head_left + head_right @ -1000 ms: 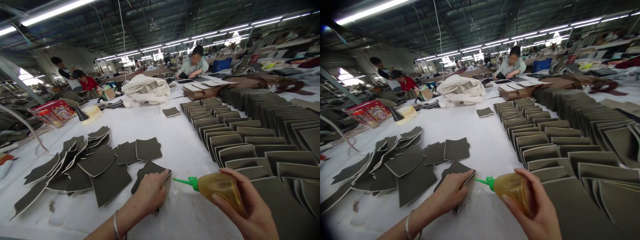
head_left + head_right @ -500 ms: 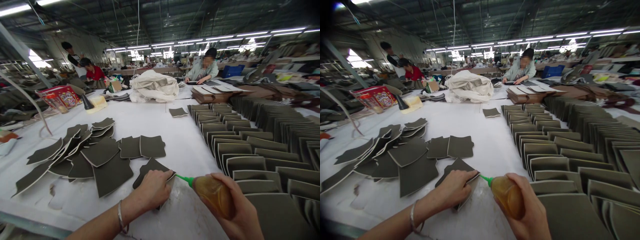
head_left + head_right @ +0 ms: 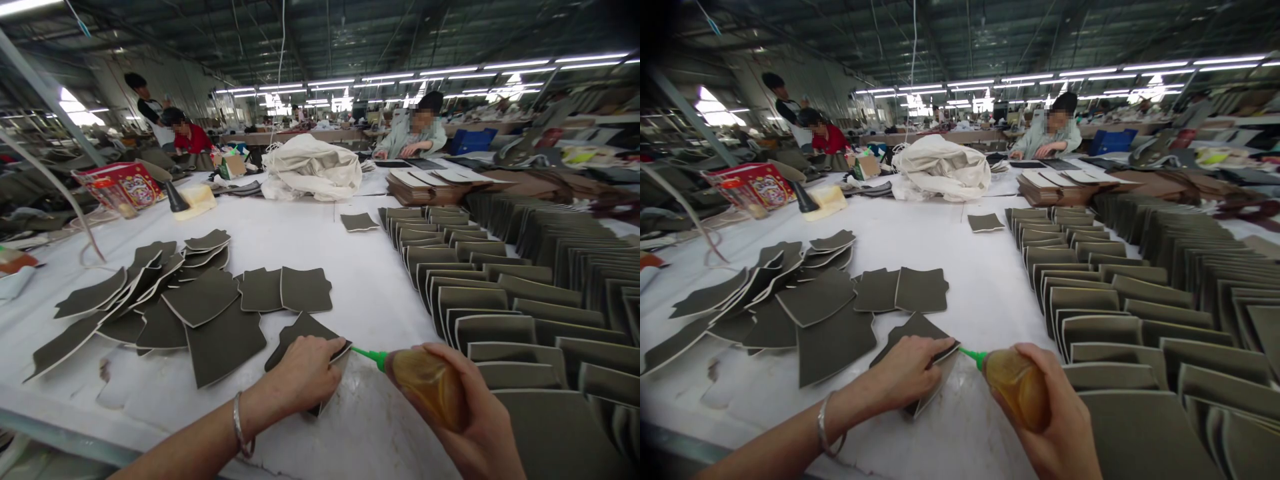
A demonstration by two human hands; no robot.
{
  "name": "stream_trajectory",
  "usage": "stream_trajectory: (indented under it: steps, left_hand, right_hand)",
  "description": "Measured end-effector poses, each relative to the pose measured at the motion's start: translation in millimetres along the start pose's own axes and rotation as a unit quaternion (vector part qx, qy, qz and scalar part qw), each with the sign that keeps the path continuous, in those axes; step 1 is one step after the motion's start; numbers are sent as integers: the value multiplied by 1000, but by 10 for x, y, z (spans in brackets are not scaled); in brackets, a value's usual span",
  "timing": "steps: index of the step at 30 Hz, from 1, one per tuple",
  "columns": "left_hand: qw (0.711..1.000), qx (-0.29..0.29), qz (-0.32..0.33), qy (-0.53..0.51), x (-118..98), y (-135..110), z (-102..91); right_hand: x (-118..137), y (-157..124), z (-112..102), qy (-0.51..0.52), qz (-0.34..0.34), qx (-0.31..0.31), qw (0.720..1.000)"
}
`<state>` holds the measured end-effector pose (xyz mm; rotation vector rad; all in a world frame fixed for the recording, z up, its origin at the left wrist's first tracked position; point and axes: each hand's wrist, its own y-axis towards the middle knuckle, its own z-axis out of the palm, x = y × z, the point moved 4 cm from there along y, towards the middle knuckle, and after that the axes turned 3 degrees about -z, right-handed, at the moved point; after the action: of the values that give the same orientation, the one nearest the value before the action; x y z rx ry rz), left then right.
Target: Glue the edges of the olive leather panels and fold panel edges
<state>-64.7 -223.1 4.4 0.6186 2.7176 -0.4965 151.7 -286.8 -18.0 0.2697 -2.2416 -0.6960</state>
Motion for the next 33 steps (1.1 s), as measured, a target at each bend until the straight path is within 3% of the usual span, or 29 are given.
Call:
stream_trajectory:
  steps: [7, 13, 19, 24, 30, 33]
  left_hand:
    - [1000, 4, -12, -8, 14, -5, 17]
    - [1000, 1, -6, -16, 38, -1, 32]
    - [1000, -15, 12, -13, 66, 0, 68]
    - [1000, -18, 19, -6, 74, -13, 80]
    - [1000, -15, 19, -4, 70, -34, 74]
    - [1000, -14, 15, -7, 77, -48, 73]
  right_hand:
    - [-30, -10, 16, -4, 25, 39, 999]
    - [-117, 3, 2, 0, 49, 9, 999]
    - [-108, 23, 27, 35, 78, 45, 995]
    - [-119, 65, 23, 35, 108, -3, 994]
    - [-144, -30, 82, 84, 106, 80, 988]
    - [-153, -31, 47, 81, 121, 51, 988]
